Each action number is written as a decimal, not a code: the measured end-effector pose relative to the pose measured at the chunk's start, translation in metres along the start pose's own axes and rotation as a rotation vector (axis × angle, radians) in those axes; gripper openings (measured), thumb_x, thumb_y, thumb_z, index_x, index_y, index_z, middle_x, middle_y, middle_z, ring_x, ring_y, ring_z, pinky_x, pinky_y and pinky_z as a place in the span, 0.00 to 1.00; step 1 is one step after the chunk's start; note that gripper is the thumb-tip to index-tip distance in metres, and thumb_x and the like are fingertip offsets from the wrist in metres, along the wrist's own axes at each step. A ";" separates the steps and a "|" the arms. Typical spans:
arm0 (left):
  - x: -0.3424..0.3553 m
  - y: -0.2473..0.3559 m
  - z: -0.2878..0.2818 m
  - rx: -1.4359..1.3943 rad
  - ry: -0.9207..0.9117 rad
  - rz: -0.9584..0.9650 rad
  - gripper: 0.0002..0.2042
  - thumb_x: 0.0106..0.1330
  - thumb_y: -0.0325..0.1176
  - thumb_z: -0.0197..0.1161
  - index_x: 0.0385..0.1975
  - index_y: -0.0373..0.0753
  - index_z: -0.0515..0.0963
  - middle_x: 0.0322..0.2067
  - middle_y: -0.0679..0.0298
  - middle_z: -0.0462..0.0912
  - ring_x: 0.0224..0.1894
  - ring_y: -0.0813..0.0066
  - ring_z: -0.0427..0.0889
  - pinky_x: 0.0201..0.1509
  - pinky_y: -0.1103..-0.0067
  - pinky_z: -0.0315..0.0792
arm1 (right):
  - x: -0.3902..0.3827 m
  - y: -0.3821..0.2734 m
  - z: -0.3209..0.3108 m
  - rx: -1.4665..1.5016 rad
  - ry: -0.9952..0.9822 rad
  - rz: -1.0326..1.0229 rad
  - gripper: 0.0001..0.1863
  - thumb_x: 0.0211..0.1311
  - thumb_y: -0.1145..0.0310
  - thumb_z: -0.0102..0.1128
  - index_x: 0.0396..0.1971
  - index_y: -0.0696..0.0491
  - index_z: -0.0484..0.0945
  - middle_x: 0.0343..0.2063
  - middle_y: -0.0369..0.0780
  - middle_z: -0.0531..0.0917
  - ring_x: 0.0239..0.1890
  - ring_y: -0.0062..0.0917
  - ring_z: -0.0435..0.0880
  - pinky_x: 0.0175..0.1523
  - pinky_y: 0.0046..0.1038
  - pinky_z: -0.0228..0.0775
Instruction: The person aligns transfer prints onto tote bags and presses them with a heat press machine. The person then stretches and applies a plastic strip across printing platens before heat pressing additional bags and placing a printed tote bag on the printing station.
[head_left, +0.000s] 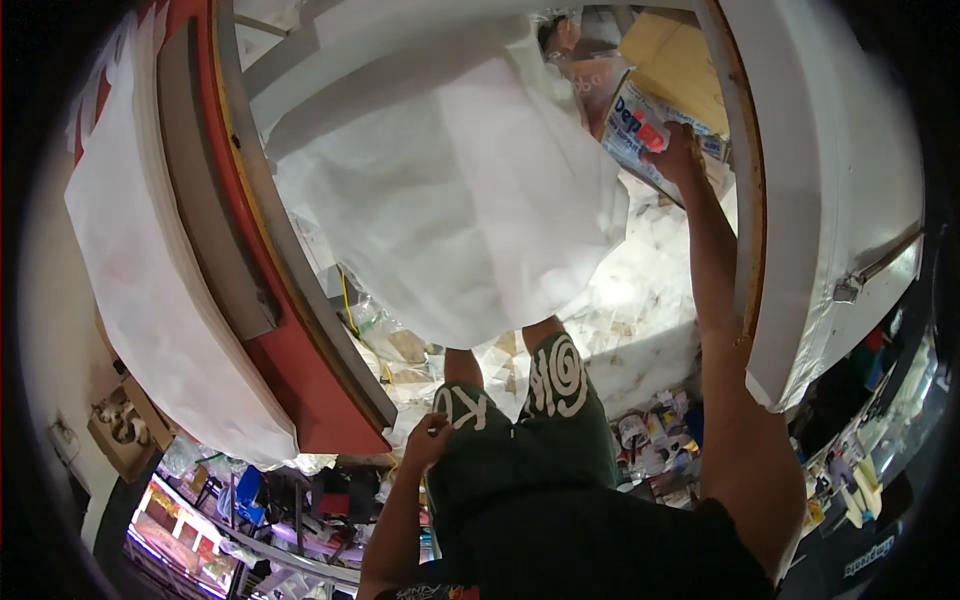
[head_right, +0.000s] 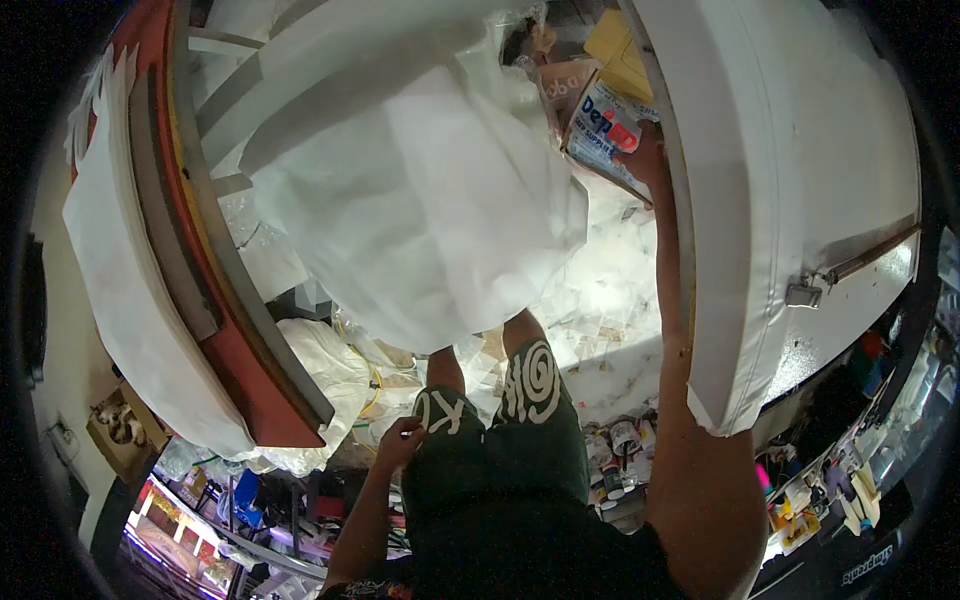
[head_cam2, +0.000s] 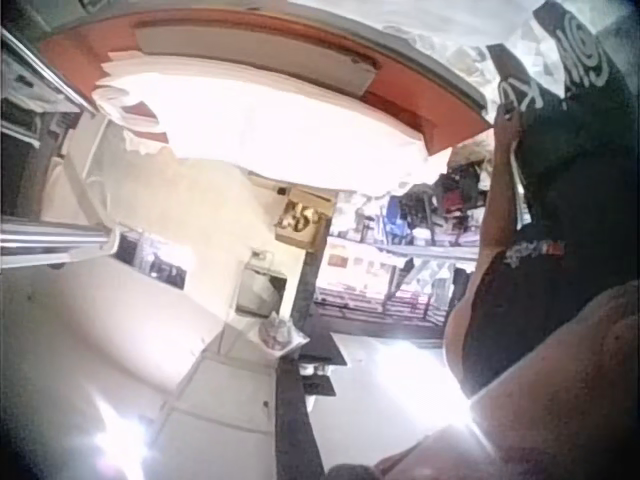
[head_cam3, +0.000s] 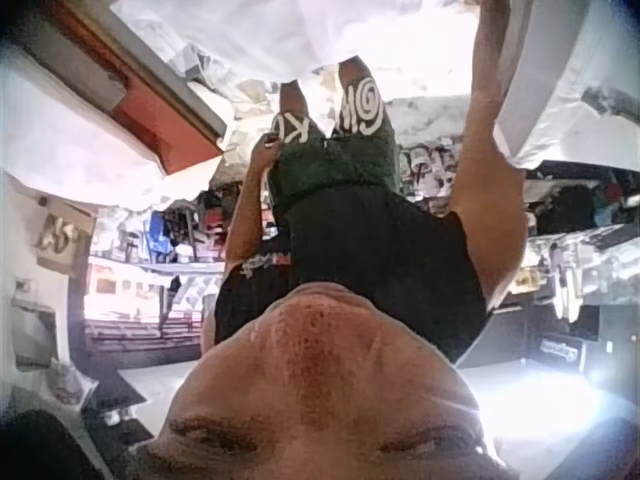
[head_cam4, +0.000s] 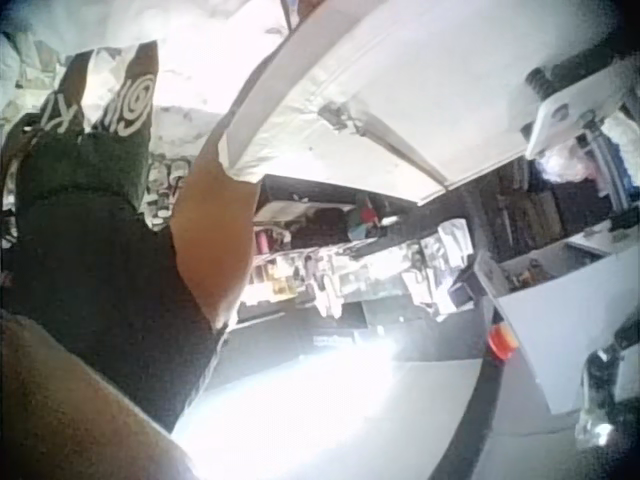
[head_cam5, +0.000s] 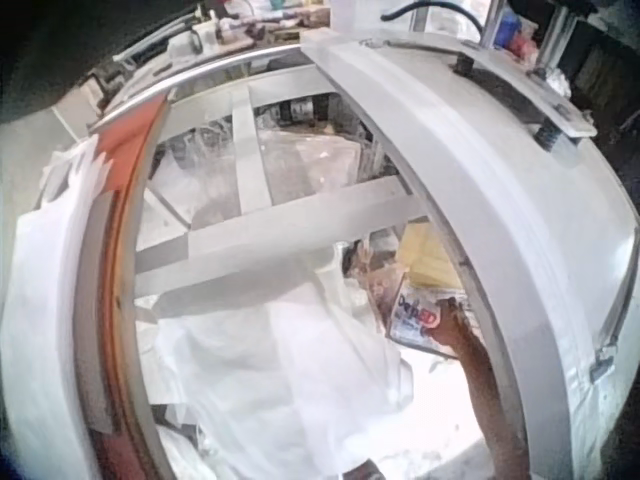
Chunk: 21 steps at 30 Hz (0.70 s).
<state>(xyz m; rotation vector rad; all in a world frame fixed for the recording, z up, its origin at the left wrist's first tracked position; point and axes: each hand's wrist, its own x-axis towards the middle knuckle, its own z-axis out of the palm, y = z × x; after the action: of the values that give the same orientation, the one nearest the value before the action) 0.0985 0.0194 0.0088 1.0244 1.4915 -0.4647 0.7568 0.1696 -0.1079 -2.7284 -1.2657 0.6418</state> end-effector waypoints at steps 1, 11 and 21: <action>-0.001 -0.006 0.001 0.000 -0.009 -0.004 0.18 0.61 0.38 0.64 0.49 0.36 0.76 0.41 0.57 0.82 0.43 0.68 0.82 0.49 0.74 0.75 | -0.004 0.003 0.009 -0.029 0.114 -0.032 0.39 0.36 0.58 0.79 0.51 0.55 0.73 0.50 0.50 0.74 0.54 0.46 0.72 0.59 0.44 0.63; -0.004 0.041 0.005 -0.072 -0.051 0.136 0.22 0.59 0.39 0.66 0.51 0.35 0.74 0.43 0.54 0.82 0.44 0.62 0.83 0.49 0.72 0.76 | -0.016 0.054 0.023 -0.157 0.528 -0.236 0.12 0.55 0.67 0.64 0.37 0.55 0.77 0.34 0.51 0.80 0.39 0.47 0.79 0.45 0.42 0.71; -0.137 0.270 -0.031 0.170 0.213 0.953 0.48 0.52 0.51 0.72 0.67 0.33 0.53 0.60 0.47 0.65 0.61 0.55 0.68 0.64 0.65 0.62 | -0.291 -0.125 -0.168 0.365 -0.157 -0.397 0.05 0.60 0.72 0.59 0.34 0.56 0.76 0.29 0.46 0.78 0.34 0.41 0.81 0.36 0.35 0.73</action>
<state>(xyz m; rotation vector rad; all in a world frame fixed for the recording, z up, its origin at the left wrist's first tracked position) 0.2841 0.1415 0.2162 1.8039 0.9798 0.2132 0.5665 0.0547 0.1739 -2.0945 -1.4921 0.9412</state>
